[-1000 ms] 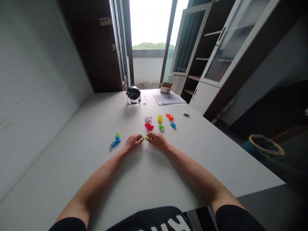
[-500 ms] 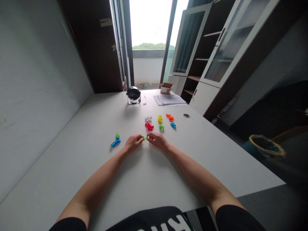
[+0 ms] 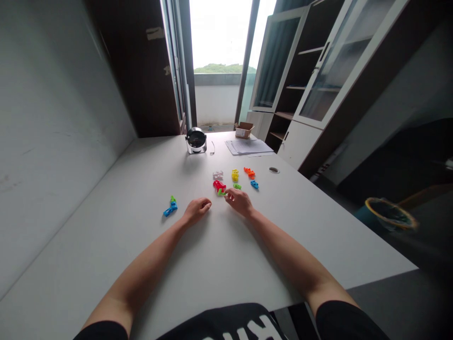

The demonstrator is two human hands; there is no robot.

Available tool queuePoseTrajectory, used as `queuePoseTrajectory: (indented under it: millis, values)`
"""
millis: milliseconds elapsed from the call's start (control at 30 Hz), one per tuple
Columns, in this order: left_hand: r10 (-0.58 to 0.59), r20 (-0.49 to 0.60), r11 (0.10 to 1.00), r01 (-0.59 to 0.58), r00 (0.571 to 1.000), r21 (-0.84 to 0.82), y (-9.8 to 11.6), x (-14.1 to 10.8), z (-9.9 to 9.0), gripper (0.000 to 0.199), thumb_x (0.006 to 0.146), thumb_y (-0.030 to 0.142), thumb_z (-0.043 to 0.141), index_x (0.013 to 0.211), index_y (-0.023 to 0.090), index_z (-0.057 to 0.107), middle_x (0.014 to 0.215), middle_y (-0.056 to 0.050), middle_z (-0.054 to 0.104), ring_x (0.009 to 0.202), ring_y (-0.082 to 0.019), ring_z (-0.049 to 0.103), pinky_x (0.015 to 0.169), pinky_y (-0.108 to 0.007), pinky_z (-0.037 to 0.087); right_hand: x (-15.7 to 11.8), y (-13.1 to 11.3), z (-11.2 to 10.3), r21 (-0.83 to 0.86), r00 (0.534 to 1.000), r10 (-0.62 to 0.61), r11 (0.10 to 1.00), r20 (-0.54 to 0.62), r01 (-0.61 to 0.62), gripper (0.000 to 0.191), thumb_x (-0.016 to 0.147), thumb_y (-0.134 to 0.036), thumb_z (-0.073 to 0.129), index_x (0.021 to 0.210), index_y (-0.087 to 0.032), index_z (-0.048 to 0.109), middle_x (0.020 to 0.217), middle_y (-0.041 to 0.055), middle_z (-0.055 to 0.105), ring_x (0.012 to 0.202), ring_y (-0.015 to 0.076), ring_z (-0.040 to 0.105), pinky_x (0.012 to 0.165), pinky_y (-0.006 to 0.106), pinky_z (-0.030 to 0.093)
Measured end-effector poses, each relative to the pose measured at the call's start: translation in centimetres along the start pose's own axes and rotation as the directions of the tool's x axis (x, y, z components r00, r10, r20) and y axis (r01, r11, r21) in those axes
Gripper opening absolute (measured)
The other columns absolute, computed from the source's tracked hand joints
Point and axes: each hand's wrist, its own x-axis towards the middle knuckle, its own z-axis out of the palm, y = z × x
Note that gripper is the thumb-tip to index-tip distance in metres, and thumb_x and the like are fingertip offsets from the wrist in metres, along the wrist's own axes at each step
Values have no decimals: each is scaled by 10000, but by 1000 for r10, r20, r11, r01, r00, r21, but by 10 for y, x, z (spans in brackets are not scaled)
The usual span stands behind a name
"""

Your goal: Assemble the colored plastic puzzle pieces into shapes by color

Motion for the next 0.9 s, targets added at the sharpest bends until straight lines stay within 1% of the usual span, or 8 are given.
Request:
queuePoseTrajectory:
  millis: [67, 167, 267, 433, 600, 767, 900]
  values:
    - [8, 4, 1000, -8, 1000, 2, -1, 0, -1, 255, 906, 354, 517, 959, 218, 726, 866, -27, 717, 738, -160, 595, 689, -253, 409, 3, 13, -6, -29, 992, 97, 995, -77, -99, 164, 894, -283, 586, 1002, -209, 685, 799, 29, 701, 698, 163, 622, 696, 264, 431]
    - [6, 6, 1000, -6, 1000, 10, -1, 0, -1, 248, 904, 351, 521, 950, 222, 727, 874, -29, 718, 745, -163, 599, 687, -255, 412, 7, 32, -14, -22, 957, 229, 971, -180, -236, 215, 893, -316, 569, 1036, -200, 679, 780, 35, 701, 684, 177, 628, 687, 277, 443]
    - [11, 3, 1000, -11, 1000, 22, 0, -1, -1, 245, 902, 347, 520, 943, 224, 728, 875, -30, 716, 749, -166, 600, 682, -259, 410, 7, 43, -16, 4, 937, 291, 955, -195, -296, 235, 874, -309, 572, 1058, -201, 671, 779, 29, 707, 664, 179, 630, 691, 289, 454]
    - [32, -3, 999, -32, 999, 34, 2, -1, -1, 234, 900, 328, 515, 936, 226, 722, 889, -31, 713, 762, -168, 598, 684, -263, 408, 6, 49, -11, -11, 938, 310, 949, -153, -315, 190, 850, -283, 587, 1003, -229, 686, 751, 5, 706, 664, 174, 634, 703, 289, 452]
    - [31, 8, 999, -31, 999, 41, 3, -2, -2, 238, 900, 323, 511, 946, 222, 722, 899, -38, 711, 783, -173, 602, 698, -265, 418, 7, 52, -11, -44, 937, 321, 943, -135, -330, 184, 836, -289, 591, 984, -233, 686, 738, 0, 701, 655, 170, 625, 670, 280, 440]
    - [46, 7, 998, -46, 999, 45, 0, -2, -1, 231, 908, 317, 509, 940, 222, 717, 901, -34, 706, 782, -170, 603, 702, -258, 423, 6, 57, -14, -29, 952, 298, 953, -75, -301, 155, 824, -293, 597, 938, -232, 682, 711, -11, 682, 624, 150, 606, 626, 261, 425]
    - [54, 11, 998, -55, 998, 38, -2, -2, 0, 223, 910, 313, 513, 942, 222, 714, 899, -33, 702, 777, -166, 598, 704, -254, 419, 5, 60, -16, 4, 960, 276, 961, -55, -276, 142, 828, -298, 600, 927, -231, 678, 720, -10, 682, 624, 144, 601, 617, 255, 425]
